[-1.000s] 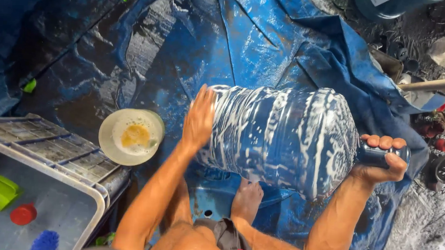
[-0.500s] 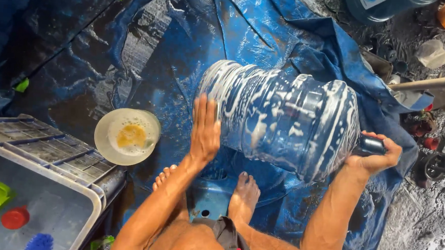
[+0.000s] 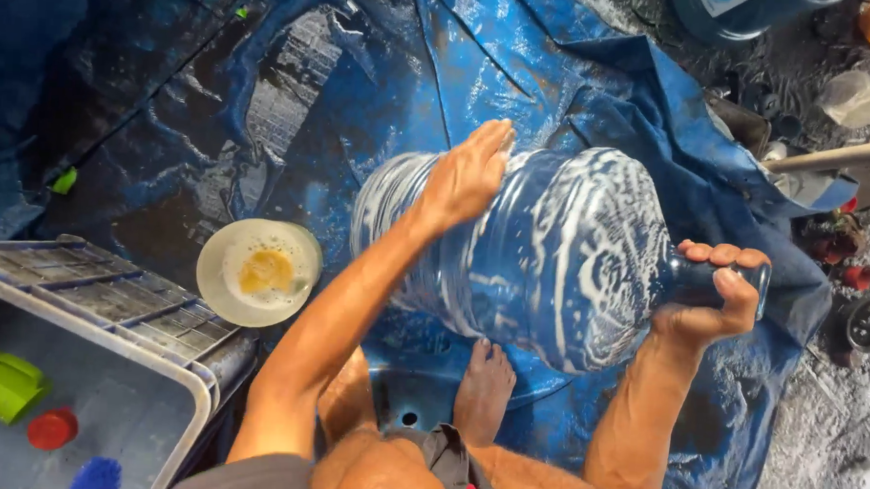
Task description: Scrubbing the exterior of large plastic water gallons with a sponge and soapy water
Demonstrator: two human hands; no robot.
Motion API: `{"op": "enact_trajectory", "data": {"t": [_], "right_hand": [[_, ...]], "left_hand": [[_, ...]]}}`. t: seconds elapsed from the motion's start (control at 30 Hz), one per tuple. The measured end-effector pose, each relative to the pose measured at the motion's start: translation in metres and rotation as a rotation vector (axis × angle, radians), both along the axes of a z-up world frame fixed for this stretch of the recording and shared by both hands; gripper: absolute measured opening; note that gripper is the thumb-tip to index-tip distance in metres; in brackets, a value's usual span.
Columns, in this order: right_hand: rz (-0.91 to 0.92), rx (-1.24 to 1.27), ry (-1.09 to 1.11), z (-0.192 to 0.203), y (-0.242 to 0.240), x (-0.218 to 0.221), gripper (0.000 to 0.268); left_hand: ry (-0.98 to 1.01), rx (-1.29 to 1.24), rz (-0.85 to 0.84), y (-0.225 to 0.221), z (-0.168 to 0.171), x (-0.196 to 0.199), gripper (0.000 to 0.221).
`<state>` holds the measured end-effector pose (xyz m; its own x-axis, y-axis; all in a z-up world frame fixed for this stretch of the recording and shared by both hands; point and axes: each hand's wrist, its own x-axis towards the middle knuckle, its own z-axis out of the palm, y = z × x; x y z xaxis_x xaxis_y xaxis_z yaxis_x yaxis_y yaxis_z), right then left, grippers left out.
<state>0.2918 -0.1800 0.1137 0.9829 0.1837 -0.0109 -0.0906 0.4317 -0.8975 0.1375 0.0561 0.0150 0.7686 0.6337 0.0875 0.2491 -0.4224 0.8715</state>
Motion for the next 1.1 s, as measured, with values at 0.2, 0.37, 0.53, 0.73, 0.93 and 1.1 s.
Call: {"op": "enact_trajectory", "data": {"t": [0.2,0.37,0.53,0.73,0.93,1.1], "right_hand": [[-0.037,-0.114,-0.108,-0.007,0.004,0.017,0.019],[-0.383,-0.168,0.113,0.001,0.017,0.027,0.017],[-0.254,-0.107,0.076,-0.007,0.01,0.017,0.018],[0.242,-0.022,-0.321,-0.043,-0.018,0.018,0.034],[0.229,-0.079,-0.358,-0.027,0.003,0.012,0.033],[0.174,0.013,-0.262,-0.04,-0.013,0.042,0.028]], "left_hand": [[0.092,-0.258,-0.057,-0.023,0.043,-0.023,0.071],[-0.31,0.27,0.107,-0.151,-0.006,-0.074,0.096],[-0.315,0.502,0.164,-0.161,0.013,-0.054,0.069],[-0.292,0.083,0.057,-0.034,0.04,-0.001,0.053],[-0.178,-0.015,-0.059,-0.014,0.026,0.012,0.063],[-0.328,0.256,0.173,-0.128,0.045,-0.053,0.068]]}}
